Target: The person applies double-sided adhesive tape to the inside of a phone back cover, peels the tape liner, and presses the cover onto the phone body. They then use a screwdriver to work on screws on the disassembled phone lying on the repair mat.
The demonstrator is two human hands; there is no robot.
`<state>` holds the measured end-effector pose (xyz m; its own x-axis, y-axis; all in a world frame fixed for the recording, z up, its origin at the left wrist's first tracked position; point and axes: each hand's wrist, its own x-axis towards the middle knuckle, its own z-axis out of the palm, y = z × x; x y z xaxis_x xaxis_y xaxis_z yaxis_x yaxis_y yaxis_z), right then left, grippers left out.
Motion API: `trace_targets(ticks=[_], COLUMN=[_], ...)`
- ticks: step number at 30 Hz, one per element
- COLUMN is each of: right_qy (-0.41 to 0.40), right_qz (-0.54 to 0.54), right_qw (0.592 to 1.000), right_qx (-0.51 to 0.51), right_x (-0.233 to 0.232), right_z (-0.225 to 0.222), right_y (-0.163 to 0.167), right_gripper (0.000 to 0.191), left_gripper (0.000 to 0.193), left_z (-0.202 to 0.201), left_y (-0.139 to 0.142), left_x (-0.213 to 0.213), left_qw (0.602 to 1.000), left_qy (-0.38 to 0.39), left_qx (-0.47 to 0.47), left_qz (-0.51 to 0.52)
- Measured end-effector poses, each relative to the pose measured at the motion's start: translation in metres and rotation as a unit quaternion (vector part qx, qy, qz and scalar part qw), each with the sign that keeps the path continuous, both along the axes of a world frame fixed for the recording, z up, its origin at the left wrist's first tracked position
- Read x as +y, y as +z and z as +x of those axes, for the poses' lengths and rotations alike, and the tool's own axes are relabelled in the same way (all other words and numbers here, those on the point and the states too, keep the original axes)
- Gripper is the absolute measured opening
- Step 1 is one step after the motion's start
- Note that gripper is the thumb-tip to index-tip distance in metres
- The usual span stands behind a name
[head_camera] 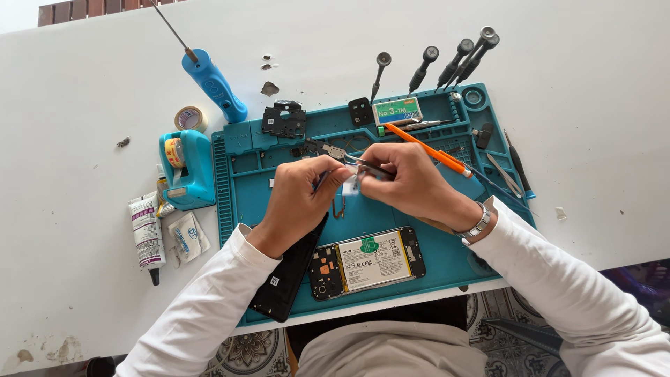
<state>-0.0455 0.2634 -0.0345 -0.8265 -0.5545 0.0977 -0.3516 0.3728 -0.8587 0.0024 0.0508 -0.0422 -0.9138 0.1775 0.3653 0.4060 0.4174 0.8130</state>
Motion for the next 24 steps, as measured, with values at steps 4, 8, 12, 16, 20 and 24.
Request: trace_targets(ticks=[4, 8, 12, 16, 20, 24], right_qy=[-0.015, -0.025, -0.009, 0.041, 0.064, 0.039], right_qz=[-0.025, -0.011, 0.035, 0.016, 0.025, 0.052], right_qw=[1.000, 0.999, 0.995, 0.993, 0.989, 0.992], right_qx=[-0.011, 0.029, 0.093, 0.112, 0.128, 0.109], right_x=[-0.001, -0.002, -0.006, -0.012, -0.015, -0.016], right_z=[-0.003, -0.005, -0.003, 0.004, 0.008, 0.009], right_y=[-0.005, -0.004, 0.001, 0.003, 0.005, 0.013], right_gripper=[0.011, 0.014, 0.016, 0.021, 0.021, 0.021], left_gripper=[0.019, 0.018, 0.023, 0.026, 0.034, 0.034], left_z=[-0.007, -0.018, -0.020, -0.015, -0.010, 0.009], left_y=[0.000, 0.005, 0.012, 0.012, 0.012, 0.032], left_x=[-0.007, -0.029, -0.048, -0.059, -0.065, -0.064], left_qw=[1.000, 0.986, 0.966, 0.925, 0.889, 0.853], left_qy=[0.019, 0.099, 0.106, 0.141, 0.193, 0.249], left_qx=[0.017, 0.062, 0.047, 0.093, 0.048, 0.138], left_qz=[0.004, -0.115, -0.229, -0.341, -0.413, -0.436])
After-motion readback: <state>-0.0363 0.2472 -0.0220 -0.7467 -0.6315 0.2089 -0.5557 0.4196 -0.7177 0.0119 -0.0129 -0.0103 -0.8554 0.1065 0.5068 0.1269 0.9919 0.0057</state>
